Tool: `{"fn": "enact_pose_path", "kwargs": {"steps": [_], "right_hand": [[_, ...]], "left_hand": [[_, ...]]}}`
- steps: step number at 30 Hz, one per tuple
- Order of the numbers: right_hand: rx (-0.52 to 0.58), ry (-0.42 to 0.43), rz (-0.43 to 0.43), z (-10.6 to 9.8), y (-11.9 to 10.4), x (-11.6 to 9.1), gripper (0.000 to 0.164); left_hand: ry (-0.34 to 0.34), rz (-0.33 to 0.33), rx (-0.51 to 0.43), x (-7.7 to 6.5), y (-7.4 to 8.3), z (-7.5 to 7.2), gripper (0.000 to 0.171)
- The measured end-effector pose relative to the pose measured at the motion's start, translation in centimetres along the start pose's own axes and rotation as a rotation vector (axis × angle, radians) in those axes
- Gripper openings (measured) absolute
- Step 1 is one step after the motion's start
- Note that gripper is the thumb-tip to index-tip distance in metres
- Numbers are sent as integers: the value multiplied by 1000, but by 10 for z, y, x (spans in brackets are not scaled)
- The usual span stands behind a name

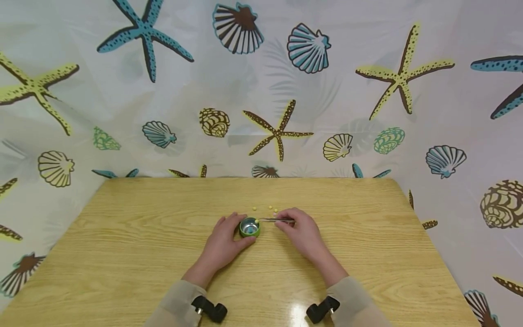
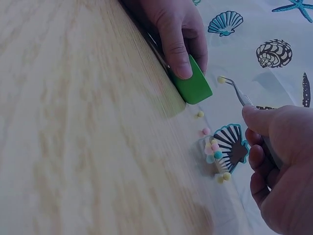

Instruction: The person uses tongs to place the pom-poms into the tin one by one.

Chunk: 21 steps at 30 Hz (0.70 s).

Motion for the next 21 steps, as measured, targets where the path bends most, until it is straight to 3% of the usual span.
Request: {"fn": "enact_pose_path", "kwargs": {"steps": [21], "right_hand": [[-24,-5,-22,4,1,0,6]], "left_hand": [[2,6,2,0,-1,2,67]]}}
Point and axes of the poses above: each hand's wrist, its own x-axis towards the middle knuckle, its own z-axis out of the palm, y = z × x, the point moved 7 cm from there along x, towards the middle knuckle, and after that the axes turned 1 degree about -z, right-handed, at the moved point
